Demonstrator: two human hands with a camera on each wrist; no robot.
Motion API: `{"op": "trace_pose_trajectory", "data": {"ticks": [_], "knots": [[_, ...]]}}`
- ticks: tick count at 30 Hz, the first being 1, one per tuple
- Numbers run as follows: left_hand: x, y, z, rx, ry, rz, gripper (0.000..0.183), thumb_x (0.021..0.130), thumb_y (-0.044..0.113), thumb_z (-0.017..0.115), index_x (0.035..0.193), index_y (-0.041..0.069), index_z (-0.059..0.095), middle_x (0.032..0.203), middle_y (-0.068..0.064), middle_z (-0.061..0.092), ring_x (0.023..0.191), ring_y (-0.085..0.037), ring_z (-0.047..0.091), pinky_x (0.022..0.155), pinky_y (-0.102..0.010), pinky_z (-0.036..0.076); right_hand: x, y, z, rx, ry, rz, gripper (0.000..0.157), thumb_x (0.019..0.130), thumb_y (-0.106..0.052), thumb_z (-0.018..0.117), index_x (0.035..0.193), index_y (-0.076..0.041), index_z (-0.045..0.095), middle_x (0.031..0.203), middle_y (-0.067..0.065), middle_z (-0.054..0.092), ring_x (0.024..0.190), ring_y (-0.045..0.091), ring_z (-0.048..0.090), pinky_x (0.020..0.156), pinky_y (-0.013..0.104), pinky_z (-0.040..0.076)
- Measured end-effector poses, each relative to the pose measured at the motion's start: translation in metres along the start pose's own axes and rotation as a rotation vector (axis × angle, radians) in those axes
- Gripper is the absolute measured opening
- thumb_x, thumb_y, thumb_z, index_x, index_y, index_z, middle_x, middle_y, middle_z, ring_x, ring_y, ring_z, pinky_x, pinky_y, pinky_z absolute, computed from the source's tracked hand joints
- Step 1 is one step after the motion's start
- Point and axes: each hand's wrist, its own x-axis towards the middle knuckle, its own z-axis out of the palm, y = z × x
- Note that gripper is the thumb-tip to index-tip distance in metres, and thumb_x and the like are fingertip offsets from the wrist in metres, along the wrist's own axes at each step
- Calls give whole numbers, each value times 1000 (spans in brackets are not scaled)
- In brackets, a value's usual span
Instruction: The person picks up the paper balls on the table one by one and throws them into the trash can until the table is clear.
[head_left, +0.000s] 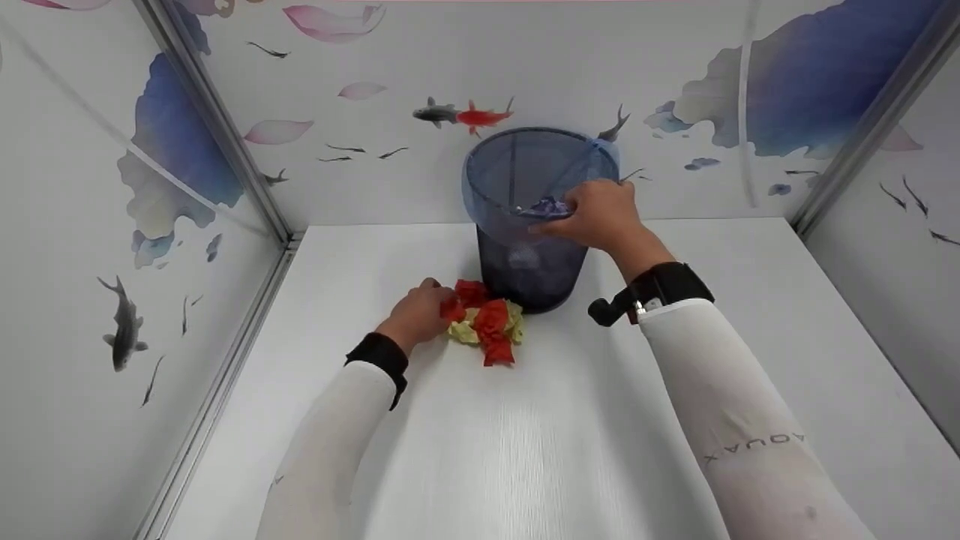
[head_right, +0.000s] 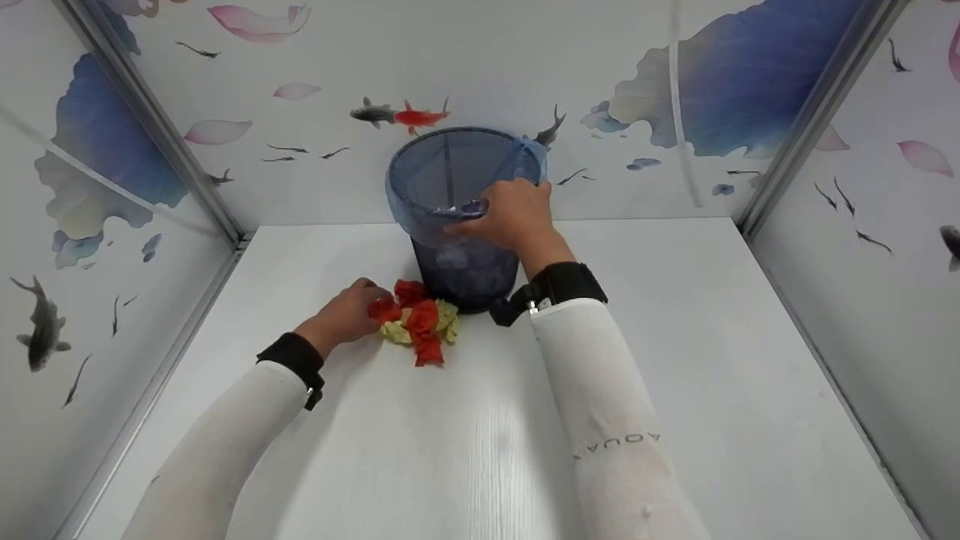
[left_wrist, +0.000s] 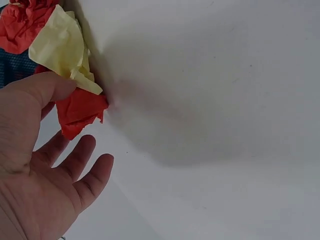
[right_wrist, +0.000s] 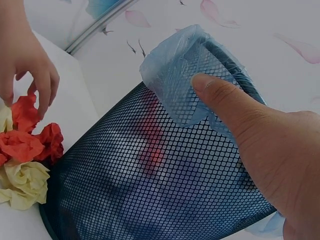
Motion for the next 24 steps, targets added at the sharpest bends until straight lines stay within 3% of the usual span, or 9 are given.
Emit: {"op": "trace_pose_trajectory", "data": {"ticks": [8, 14, 24], "knots": [[0, -3, 10, -114, 20, -10, 17, 92, 9, 69, 108, 4, 71, 105, -12, 60, 96, -25, 56, 97, -40, 51, 0, 0, 1, 23, -10, 17, 76, 68, -89, 68, 60, -16, 48, 58, -2, 39, 68, 24, 47, 94, 59, 33], [0, -7, 15, -142, 23, -54, 13, 88, 4, 69, 101, 3, 70, 100, -11, 59, 93, -23, 53, 93, -39, 49, 0, 0, 1, 22, -10, 12, 76, 67, -89, 68, 60, -16, 48, 59, -2, 38, 68, 24, 47, 96, 62, 34], [-3, -11, 17, -200, 78, -17, 11, 86, 5, 71, 96, 0, 67, 103, -12, 57, 93, -23, 50, 93, -39, 47, 0, -1, 0, 15, -14, 15, 75, 68, -88, 69, 61, -17, 48, 60, -2, 37, 68, 24, 46, 94, 59, 34]]}}
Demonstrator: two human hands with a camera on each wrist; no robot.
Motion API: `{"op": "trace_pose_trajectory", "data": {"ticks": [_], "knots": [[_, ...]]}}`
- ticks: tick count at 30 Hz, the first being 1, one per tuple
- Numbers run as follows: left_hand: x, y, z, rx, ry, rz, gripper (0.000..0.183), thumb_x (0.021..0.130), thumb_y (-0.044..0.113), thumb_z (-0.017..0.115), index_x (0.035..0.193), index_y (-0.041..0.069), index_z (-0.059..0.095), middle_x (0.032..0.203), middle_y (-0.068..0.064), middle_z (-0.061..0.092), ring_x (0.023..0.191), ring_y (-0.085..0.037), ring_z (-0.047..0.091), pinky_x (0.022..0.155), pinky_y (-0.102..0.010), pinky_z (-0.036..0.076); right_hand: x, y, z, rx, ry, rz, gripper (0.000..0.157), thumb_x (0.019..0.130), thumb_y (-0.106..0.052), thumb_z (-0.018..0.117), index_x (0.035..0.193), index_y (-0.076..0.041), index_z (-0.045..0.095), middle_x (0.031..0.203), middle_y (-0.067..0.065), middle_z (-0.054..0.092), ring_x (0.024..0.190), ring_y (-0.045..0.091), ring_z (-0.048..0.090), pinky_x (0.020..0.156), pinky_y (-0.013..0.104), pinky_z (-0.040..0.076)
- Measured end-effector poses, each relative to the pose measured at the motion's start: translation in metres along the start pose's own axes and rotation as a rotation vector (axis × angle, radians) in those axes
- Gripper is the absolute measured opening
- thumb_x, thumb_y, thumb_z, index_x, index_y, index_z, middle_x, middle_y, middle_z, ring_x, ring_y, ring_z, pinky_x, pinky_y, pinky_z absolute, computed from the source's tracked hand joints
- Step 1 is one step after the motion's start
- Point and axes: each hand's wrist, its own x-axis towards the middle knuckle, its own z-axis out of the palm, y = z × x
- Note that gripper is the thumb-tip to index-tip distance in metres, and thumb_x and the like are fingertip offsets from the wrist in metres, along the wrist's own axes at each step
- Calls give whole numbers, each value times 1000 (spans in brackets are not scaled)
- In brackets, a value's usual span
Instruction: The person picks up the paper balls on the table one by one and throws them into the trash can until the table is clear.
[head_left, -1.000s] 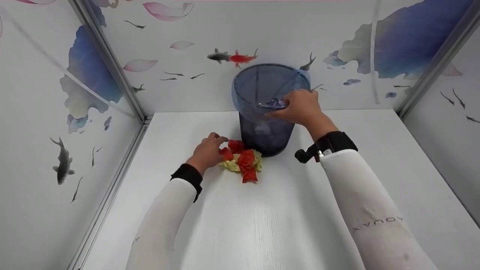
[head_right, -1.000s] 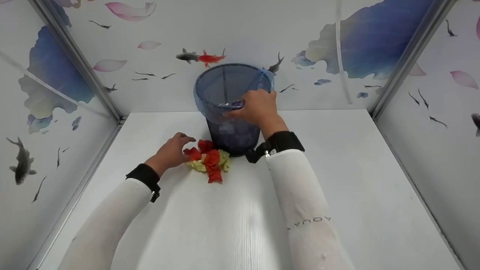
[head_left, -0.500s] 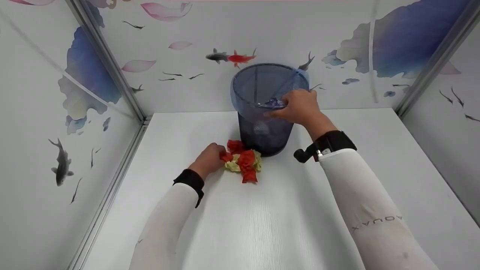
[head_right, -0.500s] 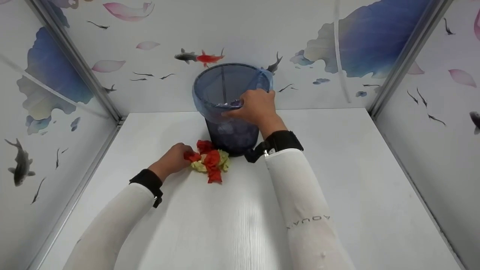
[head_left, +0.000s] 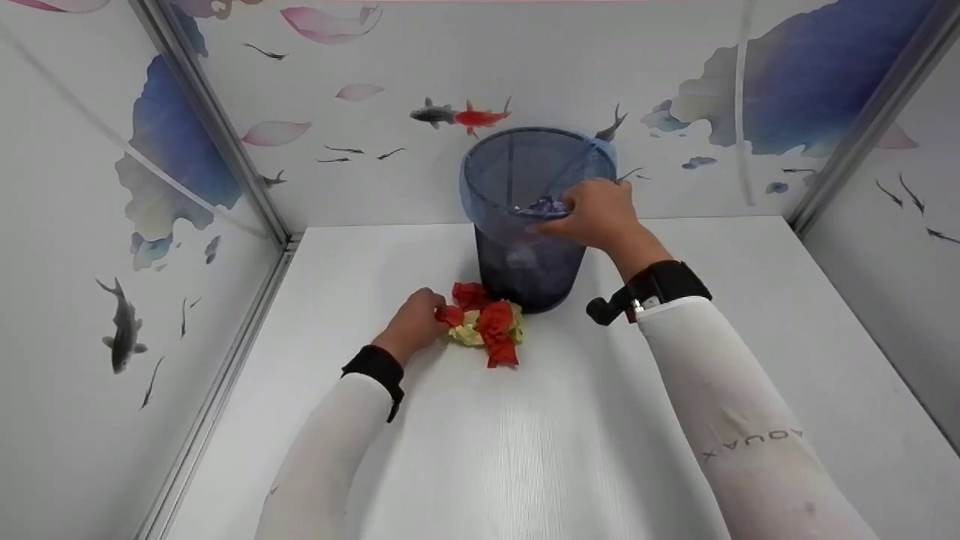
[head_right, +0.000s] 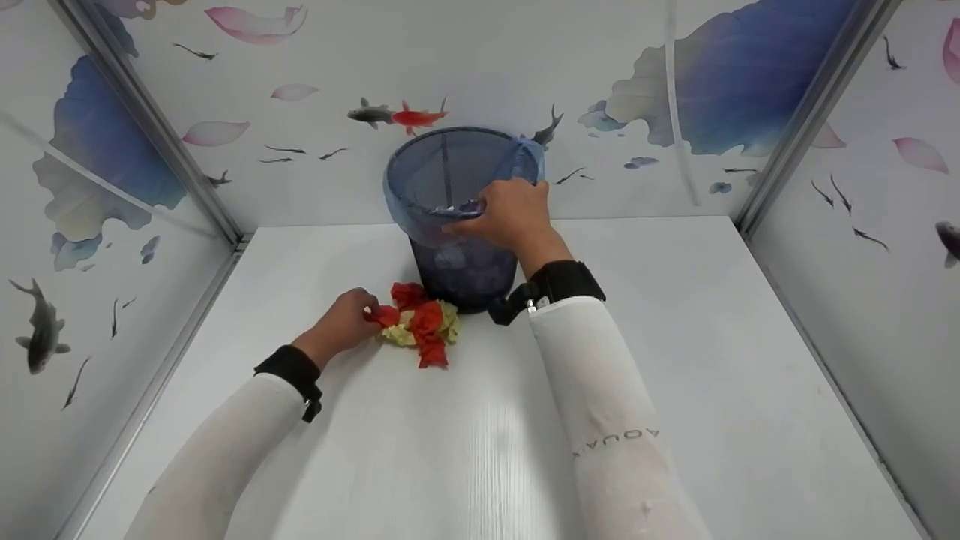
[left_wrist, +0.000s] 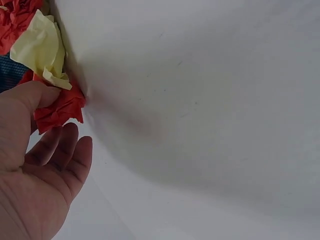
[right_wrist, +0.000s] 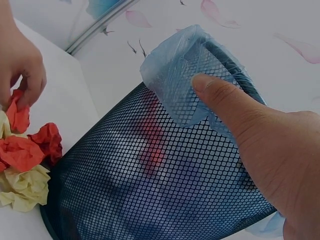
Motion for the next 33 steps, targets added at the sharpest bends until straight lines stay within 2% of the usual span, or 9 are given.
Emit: {"op": "trace_pose_trajectory", "data": {"ticks": [8, 14, 22, 27, 30, 33], "knots": [[-7, -7, -7, -101, 52, 4, 11, 86, 8, 73, 95, 4, 67, 97, -10, 61, 90, -22, 53, 84, -35, 48, 0, -1, 0, 16, 1, -9, 74, 70, -86, 70, 60, -16, 47, 59, -2, 37, 67, 24, 47, 94, 60, 35], [-17, -2, -16, -119, 93, 47, 4, 85, 5, 68, 86, 8, 64, 89, -7, 61, 85, -21, 52, 75, -33, 46, 1, 0, 1, 10, 5, -14, 76, 68, -88, 69, 61, -16, 48, 59, -2, 38, 67, 24, 47, 93, 58, 35], [-23, 17, -33, -198, 151, 83, 6, 88, 9, 67, 85, 10, 62, 87, -8, 62, 82, -21, 53, 70, -31, 48, 0, 1, 1, 19, 7, -12, 75, 68, -87, 70, 62, -15, 51, 60, -1, 41, 69, 24, 49, 97, 62, 34], [-22, 36, -52, -211, 209, 137, 6, 88, 11, 68, 85, 11, 63, 87, -7, 64, 81, -22, 54, 71, -32, 51, 0, 1, 0, 15, 4, -10, 74, 69, -86, 70, 63, -16, 50, 60, -1, 41, 68, 25, 49, 98, 62, 34], [-20, 50, -66, -197, 275, 193, 4, 87, 12, 67, 85, 11, 64, 87, -6, 64, 80, -22, 55, 71, -31, 51, 0, 1, 0, 4, 5, -16, 74, 70, -86, 70, 62, -16, 49, 59, -1, 40, 68, 25, 49, 98, 63, 34], [-17, 68, -81, -197, 373, 267, 2, 85, 11, 65, 84, 9, 64, 86, -7, 64, 78, -21, 55, 70, -30, 49, 1, 1, -1, -8, 10, -26, 73, 71, -85, 69, 61, -16, 49, 58, -2, 40, 67, 24, 50, 100, 67, 35]]}}
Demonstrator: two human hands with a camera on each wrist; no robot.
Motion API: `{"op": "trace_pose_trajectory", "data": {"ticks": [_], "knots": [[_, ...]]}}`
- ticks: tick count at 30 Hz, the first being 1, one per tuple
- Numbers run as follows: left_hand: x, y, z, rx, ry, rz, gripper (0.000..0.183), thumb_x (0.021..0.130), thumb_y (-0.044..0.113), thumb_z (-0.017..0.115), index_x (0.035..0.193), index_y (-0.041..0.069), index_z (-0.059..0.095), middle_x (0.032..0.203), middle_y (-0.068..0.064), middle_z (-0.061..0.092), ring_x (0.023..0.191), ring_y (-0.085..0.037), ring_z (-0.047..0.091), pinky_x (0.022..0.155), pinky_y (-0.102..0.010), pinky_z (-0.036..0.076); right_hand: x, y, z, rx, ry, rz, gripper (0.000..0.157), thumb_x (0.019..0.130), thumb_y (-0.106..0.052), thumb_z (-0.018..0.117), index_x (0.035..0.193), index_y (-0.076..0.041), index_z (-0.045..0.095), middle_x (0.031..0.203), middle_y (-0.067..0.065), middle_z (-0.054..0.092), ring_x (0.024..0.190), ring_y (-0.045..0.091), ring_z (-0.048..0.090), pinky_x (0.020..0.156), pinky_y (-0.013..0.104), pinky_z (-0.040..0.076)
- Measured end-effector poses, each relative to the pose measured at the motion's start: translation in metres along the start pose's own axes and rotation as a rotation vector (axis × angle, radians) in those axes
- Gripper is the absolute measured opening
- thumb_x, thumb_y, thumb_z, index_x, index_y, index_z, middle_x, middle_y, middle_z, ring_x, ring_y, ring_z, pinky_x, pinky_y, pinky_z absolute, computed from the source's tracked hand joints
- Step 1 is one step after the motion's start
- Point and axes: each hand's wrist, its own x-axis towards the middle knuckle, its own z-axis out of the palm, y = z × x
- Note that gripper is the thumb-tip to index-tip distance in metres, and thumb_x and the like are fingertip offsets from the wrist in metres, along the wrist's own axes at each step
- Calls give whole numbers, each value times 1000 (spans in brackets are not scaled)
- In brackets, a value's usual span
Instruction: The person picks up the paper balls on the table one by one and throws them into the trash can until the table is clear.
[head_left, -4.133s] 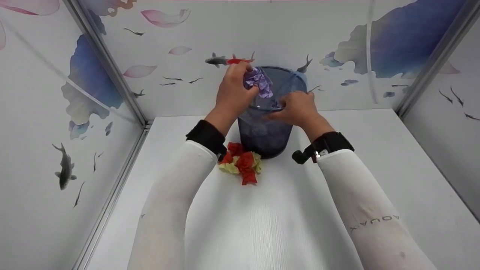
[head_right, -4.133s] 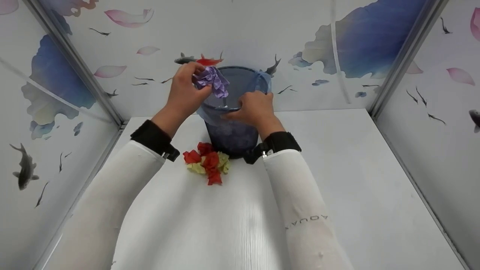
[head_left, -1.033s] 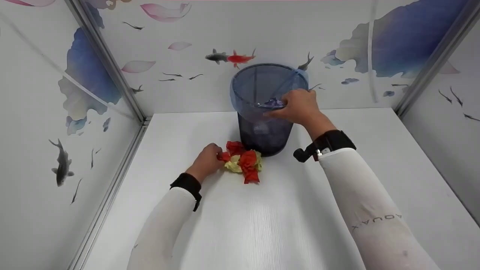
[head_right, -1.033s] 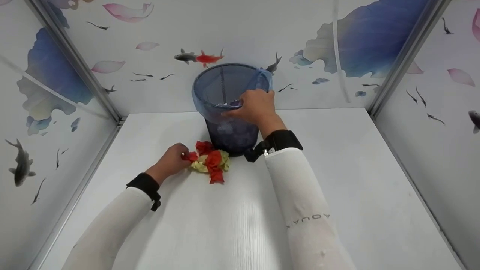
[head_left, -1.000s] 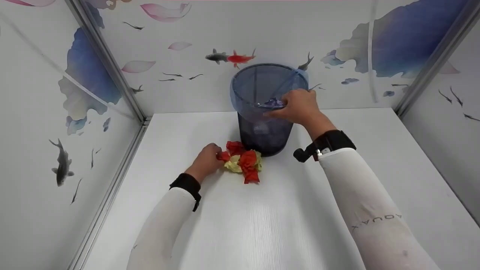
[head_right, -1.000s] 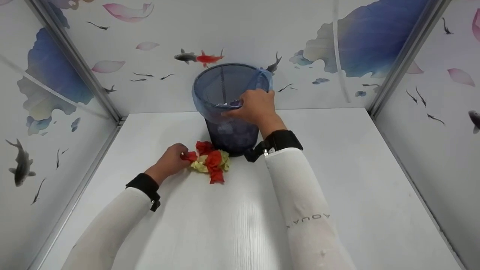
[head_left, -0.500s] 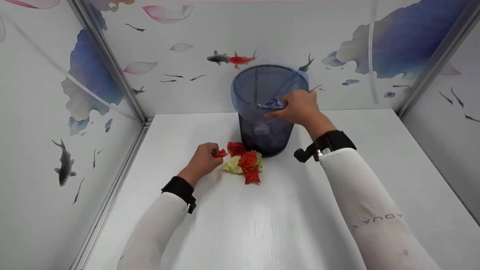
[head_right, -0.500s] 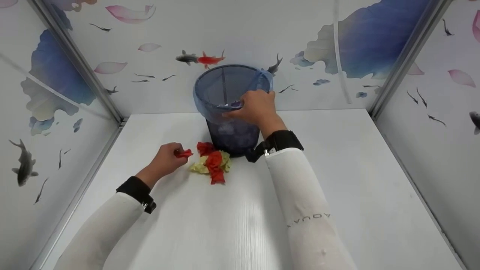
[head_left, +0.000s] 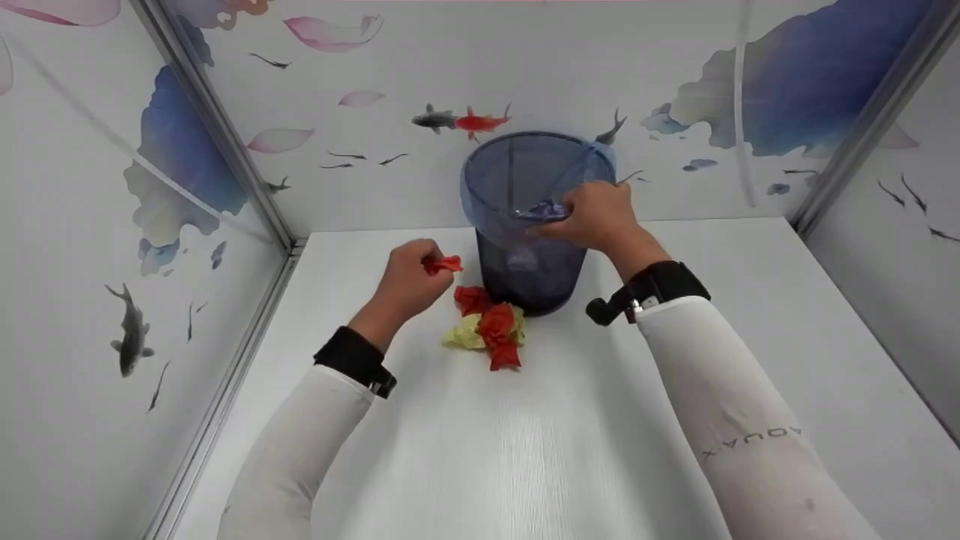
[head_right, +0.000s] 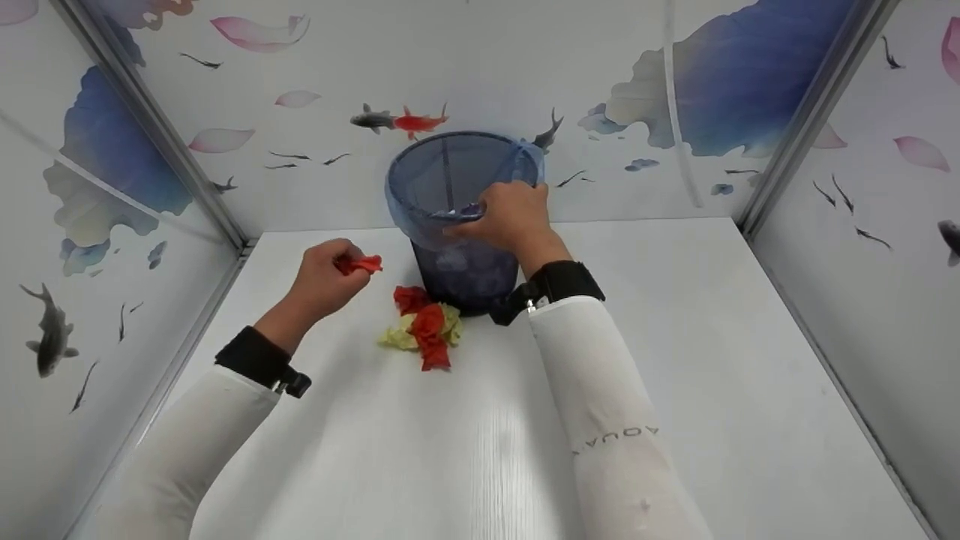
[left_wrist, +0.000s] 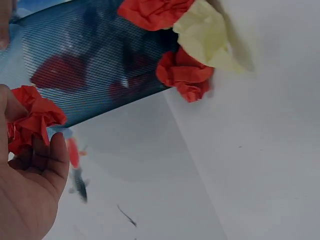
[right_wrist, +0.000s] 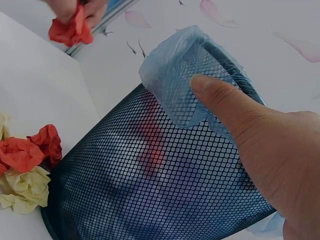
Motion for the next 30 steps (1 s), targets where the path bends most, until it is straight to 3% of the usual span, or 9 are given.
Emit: {"op": "trace_pose_trajectory", "data": {"ticks": [5, 9, 14, 20, 25, 30], "knots": [[27, 33, -13, -18, 150, 163, 8, 85, 7, 59, 86, 5, 67, 86, -10, 64, 77, -21, 56, 67, -29, 49, 0, 1, 0, 1, 11, -1, 73, 71, -85, 70, 60, -17, 47, 57, -3, 39, 65, 24, 48, 103, 69, 33], [52, 59, -18, -5, 193, 232, 11, 87, 7, 59, 92, 6, 70, 96, -10, 65, 85, -19, 59, 71, -28, 52, 0, 2, 1, 11, 15, 1, 73, 70, -86, 69, 60, -17, 48, 57, -3, 39, 64, 24, 48, 101, 67, 34], [78, 86, -18, 15, 175, 212, 12, 92, 10, 64, 100, 7, 73, 108, -9, 64, 94, -17, 60, 79, -29, 54, 1, 0, 1, 11, 6, -2, 72, 70, -87, 69, 62, -16, 56, 58, -2, 44, 68, 25, 51, 95, 60, 35], [98, 106, -9, 33, 144, 176, 13, 94, 11, 66, 105, 7, 71, 112, -8, 62, 102, -16, 59, 88, -27, 55, 2, 0, 0, -8, 3, -8, 69, 72, -83, 70, 64, -17, 58, 59, -1, 46, 70, 25, 53, 95, 62, 35], [107, 113, 4, 62, 109, 145, 16, 94, 12, 67, 108, 8, 70, 119, -7, 61, 111, -16, 60, 91, -22, 55, 3, 1, -1, -23, 1, -15, 65, 75, -78, 72, 64, -17, 54, 59, -2, 44, 70, 25, 53, 97, 65, 36], [111, 111, 16, 112, 59, 92, 19, 95, 14, 67, 112, 7, 71, 124, -8, 60, 115, -18, 60, 95, -25, 54, 1, 0, -1, -45, -2, -19, 62, 79, -70, 74, 61, -17, 49, 57, -3, 39, 64, 24, 47, 99, 70, 36]]}}
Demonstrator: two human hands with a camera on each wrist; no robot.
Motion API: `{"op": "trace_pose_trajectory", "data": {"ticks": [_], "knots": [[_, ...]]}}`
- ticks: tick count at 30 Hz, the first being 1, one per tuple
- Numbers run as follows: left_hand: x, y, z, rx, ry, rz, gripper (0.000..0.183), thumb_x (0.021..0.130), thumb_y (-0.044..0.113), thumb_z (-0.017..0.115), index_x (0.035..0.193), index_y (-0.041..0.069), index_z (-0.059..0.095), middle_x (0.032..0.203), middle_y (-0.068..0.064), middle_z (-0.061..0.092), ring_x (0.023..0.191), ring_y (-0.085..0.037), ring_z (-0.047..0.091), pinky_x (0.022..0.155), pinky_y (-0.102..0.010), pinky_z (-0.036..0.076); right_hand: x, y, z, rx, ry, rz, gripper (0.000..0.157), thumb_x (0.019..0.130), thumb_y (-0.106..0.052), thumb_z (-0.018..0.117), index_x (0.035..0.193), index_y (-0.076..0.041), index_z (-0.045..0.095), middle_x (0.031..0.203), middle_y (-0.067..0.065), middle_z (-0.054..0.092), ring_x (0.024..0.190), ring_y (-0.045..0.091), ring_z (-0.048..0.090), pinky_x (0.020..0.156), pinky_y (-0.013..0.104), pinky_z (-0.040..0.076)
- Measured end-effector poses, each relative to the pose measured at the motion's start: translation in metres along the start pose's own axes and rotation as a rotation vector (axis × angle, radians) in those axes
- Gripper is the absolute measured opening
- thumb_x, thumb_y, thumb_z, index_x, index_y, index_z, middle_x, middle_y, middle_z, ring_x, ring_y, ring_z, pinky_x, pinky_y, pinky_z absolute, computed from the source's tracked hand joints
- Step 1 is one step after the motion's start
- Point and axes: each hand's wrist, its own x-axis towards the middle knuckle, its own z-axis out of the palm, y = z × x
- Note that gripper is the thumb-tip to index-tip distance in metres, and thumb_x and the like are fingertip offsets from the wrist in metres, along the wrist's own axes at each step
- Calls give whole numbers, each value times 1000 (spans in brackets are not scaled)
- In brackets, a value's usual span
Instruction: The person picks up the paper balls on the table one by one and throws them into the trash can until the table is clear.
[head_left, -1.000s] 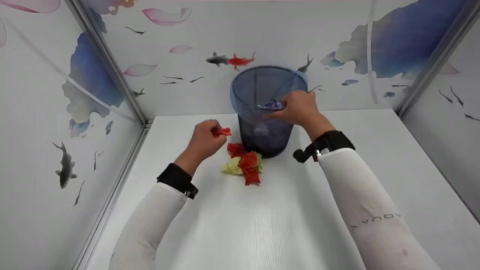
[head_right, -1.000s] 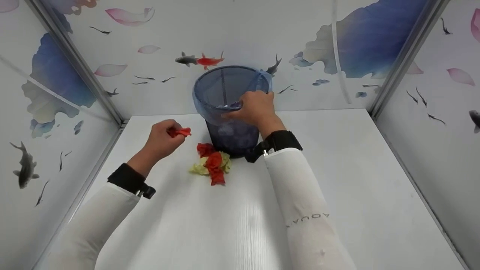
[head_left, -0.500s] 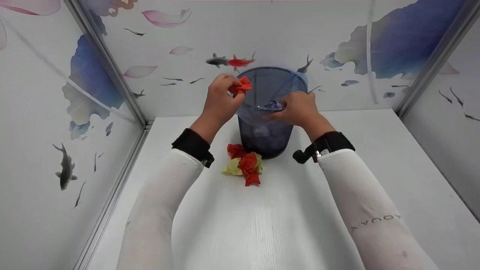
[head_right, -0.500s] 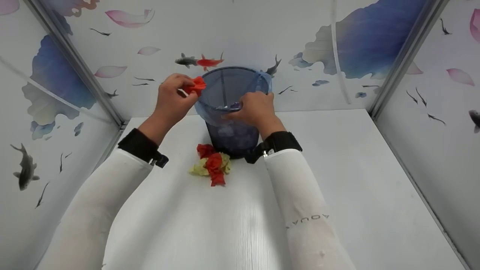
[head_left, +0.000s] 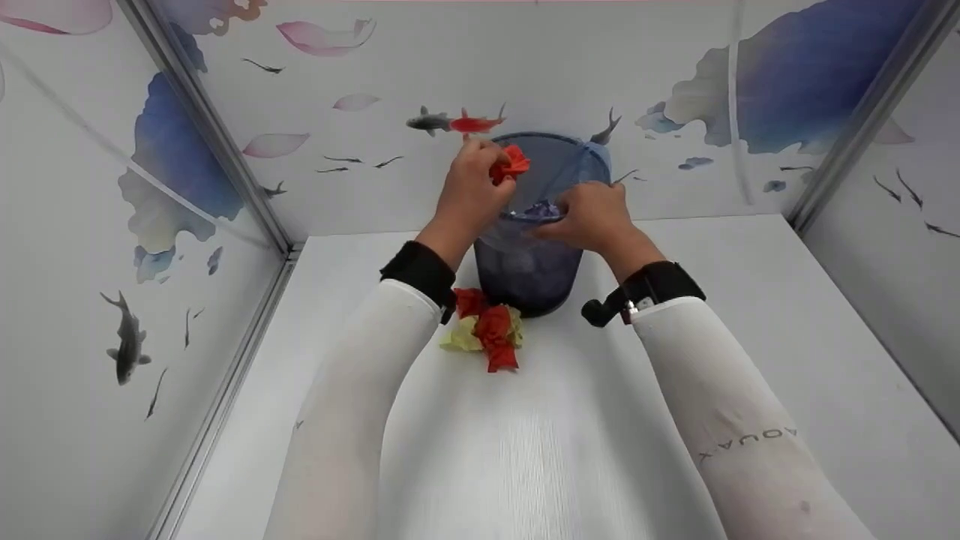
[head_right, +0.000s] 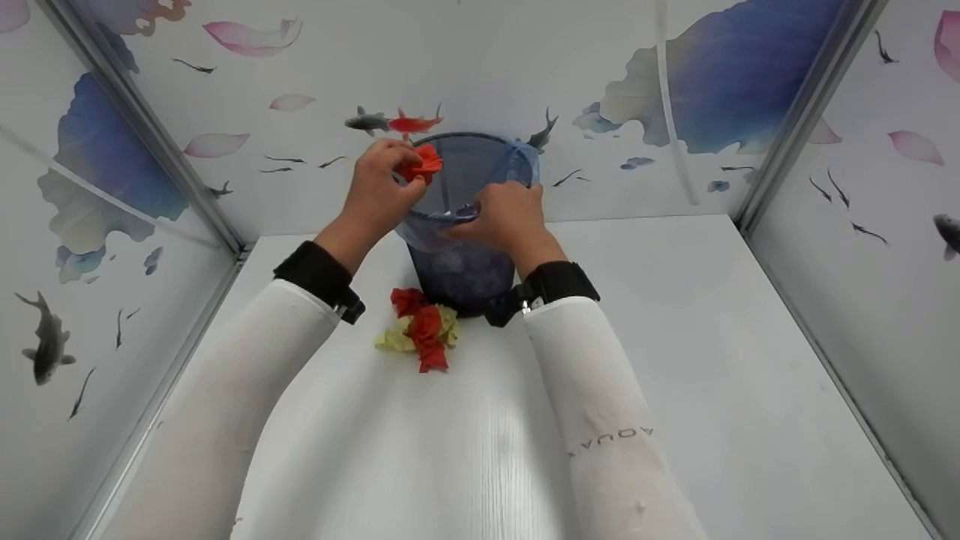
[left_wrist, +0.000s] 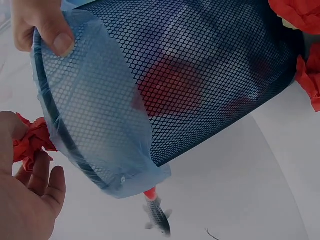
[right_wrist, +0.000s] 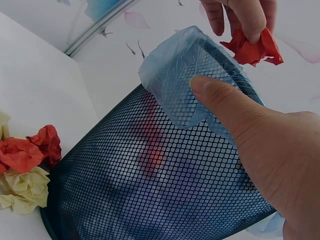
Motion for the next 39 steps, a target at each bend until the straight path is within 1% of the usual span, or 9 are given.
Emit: {"op": "trace_pose_trajectory", "data": {"ticks": [5, 10, 13, 17, 21, 26, 30, 35, 39], "knots": [[-1, -2, 5, 23, -55, -30, 23, 98, 15, 67, 119, 7, 70, 128, -8, 59, 119, -19, 60, 98, -27, 53, 0, 0, 1, -7, 2, -5, 62, 80, -69, 75, 61, -17, 48, 56, -4, 38, 63, 24, 47, 98, 69, 37], [-2, -4, 6, 22, -73, -25, 26, 99, 17, 67, 123, 8, 69, 130, -8, 59, 121, -20, 59, 100, -28, 52, 1, 1, 1, 4, 7, -3, 60, 79, -70, 75, 62, -16, 52, 57, -3, 43, 66, 25, 52, 97, 67, 37], [-6, -5, 3, 22, -91, -32, 35, 97, 22, 70, 130, 11, 67, 141, -8, 56, 132, -21, 55, 107, -30, 49, 1, 0, 1, 9, 2, 0, 63, 77, -74, 74, 62, -16, 54, 57, -2, 47, 68, 26, 55, 98, 68, 36], [-15, -7, -3, 37, -118, -19, 51, 94, 34, 75, 140, 15, 62, 156, -8, 47, 147, -22, 44, 116, -35, 43, 0, 0, 1, 12, -15, 10, 68, 75, -82, 69, 63, -16, 59, 58, 0, 53, 73, 26, 59, 103, 73, 33], [-26, -15, -12, 45, -115, 12, 61, 91, 41, 77, 145, 19, 59, 160, -9, 42, 151, -24, 39, 117, -38, 42, 0, 0, 1, 17, -12, 13, 66, 75, -81, 70, 67, -16, 64, 62, 2, 60, 77, 26, 61, 104, 73, 32], [-43, -33, -22, 47, -96, 23, 66, 89, 45, 77, 147, 21, 56, 160, -8, 42, 150, -24, 39, 118, -39, 41, 0, 0, 1, 31, 0, 6, 58, 78, -72, 75, 68, -15, 64, 62, 2, 59, 79, 27, 60, 101, 68, 34], [-59, -54, -25, 46, -66, 7, 65, 89, 44, 78, 145, 19, 58, 156, -7, 45, 147, -25, 41, 118, -41, 42, 0, 1, 2, 23, 2, 6, 59, 78, -71, 75, 63, -16, 58, 60, 1, 52, 77, 27, 58, 98, 66, 35], [-82, -83, -17, 72, -41, -37, 62, 88, 41, 78, 143, 18, 59, 151, -7, 50, 142, -25, 46, 116, -42, 44, 0, 2, 4, 41, 0, 15, 63, 75, -74, 75, 62, -16, 55, 60, 0, 49, 75, 26, 55, 96, 63, 34], [-102, -103, -4, 92, -63, -77, 62, 87, 41, 79, 142, 19, 59, 149, -7, 52, 140, -26, 48, 114, -44, 46, 1, 2, 3, 45, -1, 11, 64, 76, -75, 75, 62, -16, 55, 60, -1, 47, 74, 26, 54, 96, 63, 34]]}}
